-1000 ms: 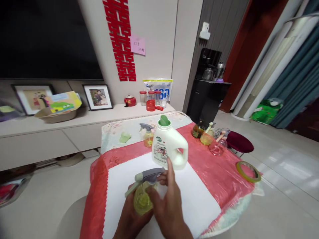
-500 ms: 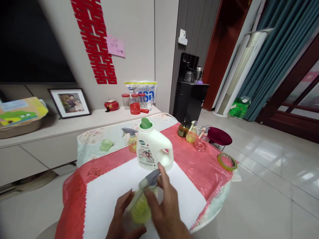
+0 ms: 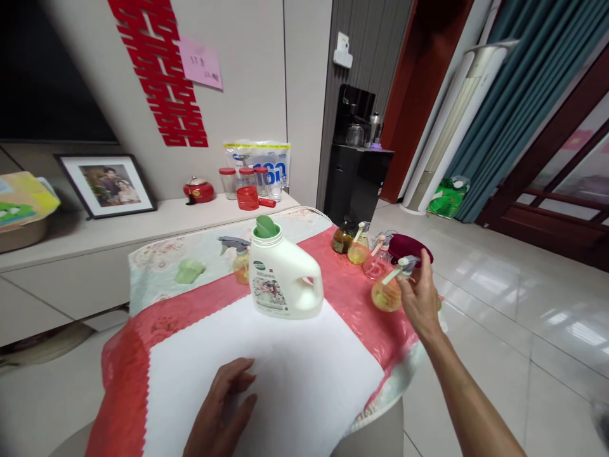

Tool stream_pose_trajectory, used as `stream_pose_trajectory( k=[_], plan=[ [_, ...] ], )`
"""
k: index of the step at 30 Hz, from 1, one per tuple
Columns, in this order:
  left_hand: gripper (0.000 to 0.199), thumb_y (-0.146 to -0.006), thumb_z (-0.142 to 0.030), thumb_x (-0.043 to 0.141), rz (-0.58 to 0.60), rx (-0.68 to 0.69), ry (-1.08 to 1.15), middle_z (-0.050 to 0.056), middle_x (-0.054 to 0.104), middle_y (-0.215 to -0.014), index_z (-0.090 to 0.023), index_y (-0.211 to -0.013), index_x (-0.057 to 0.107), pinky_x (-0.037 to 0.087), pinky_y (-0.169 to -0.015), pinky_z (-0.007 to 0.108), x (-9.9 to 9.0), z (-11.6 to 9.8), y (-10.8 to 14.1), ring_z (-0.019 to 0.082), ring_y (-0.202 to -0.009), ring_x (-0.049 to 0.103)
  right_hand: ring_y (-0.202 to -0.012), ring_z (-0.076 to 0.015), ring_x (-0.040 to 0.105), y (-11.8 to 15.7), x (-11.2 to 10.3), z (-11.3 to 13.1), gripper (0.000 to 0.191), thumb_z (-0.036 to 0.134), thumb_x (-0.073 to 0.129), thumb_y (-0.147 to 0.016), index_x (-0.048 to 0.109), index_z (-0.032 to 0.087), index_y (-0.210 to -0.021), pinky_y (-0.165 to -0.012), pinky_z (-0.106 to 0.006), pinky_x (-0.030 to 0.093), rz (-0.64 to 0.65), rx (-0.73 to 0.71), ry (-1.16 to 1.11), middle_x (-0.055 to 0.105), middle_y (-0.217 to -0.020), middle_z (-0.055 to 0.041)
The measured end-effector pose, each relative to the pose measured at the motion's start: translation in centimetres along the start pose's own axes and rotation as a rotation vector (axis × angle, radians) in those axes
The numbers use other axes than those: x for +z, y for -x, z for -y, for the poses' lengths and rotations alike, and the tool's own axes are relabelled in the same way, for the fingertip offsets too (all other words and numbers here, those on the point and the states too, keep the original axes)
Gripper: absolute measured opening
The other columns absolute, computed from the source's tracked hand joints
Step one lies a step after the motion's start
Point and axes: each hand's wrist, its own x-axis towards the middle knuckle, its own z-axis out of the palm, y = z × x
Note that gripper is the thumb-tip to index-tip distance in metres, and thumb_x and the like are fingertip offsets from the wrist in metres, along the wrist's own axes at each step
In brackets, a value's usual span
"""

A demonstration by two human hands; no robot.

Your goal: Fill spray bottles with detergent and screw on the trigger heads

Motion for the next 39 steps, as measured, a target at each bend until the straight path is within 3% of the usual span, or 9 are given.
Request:
stream_pose_trajectory(
  k=[4, 9, 20, 25, 30, 33, 36, 39],
  plan=[
    [0.031, -0.088, -0.040, 0.058, 0.005, -0.026, 0.010, 0.005, 0.059, -0.118, -0.030, -0.118, 0.060, 0.056, -0.085, 0.037, 0.0, 0.2, 0.0, 0.021, -0.093, 0.065, -0.098, -0.0246, 0.062, -2.8, 0.8, -4.3, 0.098, 0.063, 0.055, -0.084, 0.018, 0.011, -0.158, -0.084, -0.034, 0.052, -0.013, 0.028, 0.033, 0.059, -0.116, -0.0156],
    [0.032, -0.089, -0.038, 0.057, 0.029, -0.027, -0.001, 0.004, 0.060, -0.113, -0.030, -0.120, 0.058, 0.054, -0.088, 0.037, -0.2, 0.4, -0.1, 0.021, -0.094, 0.064, -0.102, -0.0225, 0.060, -4.2, 1.9, -7.2, 0.093, 0.059, 0.055, -0.087, 0.017, 0.014, -0.158, -0.088, -0.035, 0.051, -0.003, 0.034, 0.067, 0.055, -0.124, -0.0152],
    [0.031, -0.087, -0.042, 0.058, 0.002, -0.025, -0.017, 0.003, 0.065, -0.098, -0.029, -0.116, 0.061, 0.056, -0.084, 0.034, -0.2, 0.2, -0.2, 0.021, -0.089, 0.067, -0.106, -0.0202, 0.057, -4.6, 2.7, -8.6, 0.079, 0.062, 0.050, -0.097, 0.023, 0.016, -0.156, -0.099, -0.043, 0.048, 0.031, 0.073, 0.127, 0.052, -0.126, -0.0135],
    [0.029, -0.088, -0.038, 0.059, 0.085, -0.005, -0.016, 0.004, 0.064, -0.105, -0.029, -0.116, 0.062, 0.056, -0.084, 0.033, -0.8, 0.5, -0.5, 0.020, -0.091, 0.067, -0.098, -0.0187, 0.060, -4.0, 2.3, -8.1, 0.081, 0.058, 0.054, -0.094, 0.023, 0.016, -0.156, -0.095, -0.041, 0.050, 0.053, 0.121, 0.137, 0.055, -0.122, -0.0133],
    [0.028, -0.089, -0.040, 0.058, -0.001, -0.070, 0.060, 0.003, 0.063, -0.096, -0.027, -0.113, 0.062, 0.052, -0.084, 0.033, -0.4, 0.3, -0.4, 0.019, -0.088, 0.064, -0.096, -0.0236, 0.062, -0.6, 1.4, -5.5, 0.097, 0.062, 0.053, -0.080, 0.021, 0.013, -0.158, -0.086, -0.039, 0.054, -0.056, 0.175, 0.099, 0.052, -0.131, -0.0137],
    [0.029, -0.089, -0.042, 0.055, -0.005, -0.166, 0.101, 0.002, 0.060, -0.084, -0.023, -0.110, 0.061, 0.049, -0.079, 0.032, -0.3, -0.3, -0.3, 0.019, -0.081, 0.060, -0.102, -0.0298, 0.061, 3.2, 1.3, -2.8, 0.096, 0.071, 0.048, -0.078, 0.034, 0.013, -0.153, -0.090, -0.046, 0.052, -0.094, 0.190, 0.030, 0.055, -0.128, -0.0126],
    [0.029, -0.086, -0.041, 0.056, 0.019, -0.316, 0.103, 0.000, 0.056, -0.077, -0.021, -0.107, 0.062, 0.046, -0.068, 0.028, -0.5, -1.2, -0.5, 0.016, -0.071, 0.055, -0.106, -0.0340, 0.061, 7.2, 1.7, -1.2, 0.090, 0.075, 0.053, -0.075, 0.048, 0.018, -0.145, -0.098, -0.054, 0.047, 0.031, 0.185, -0.054, 0.060, -0.120, -0.0091],
    [0.027, -0.079, -0.035, 0.061, 0.105, -0.436, 0.080, -0.002, 0.056, -0.075, -0.022, -0.103, 0.064, 0.044, -0.065, 0.027, -1.3, -2.8, -0.8, 0.014, -0.067, 0.053, -0.104, -0.0314, 0.062, 10.7, 2.7, -0.6, 0.084, 0.081, 0.048, -0.076, 0.056, 0.020, -0.133, -0.086, -0.045, 0.056, 0.267, 0.224, -0.021, 0.060, -0.122, -0.0069]
  ],
)
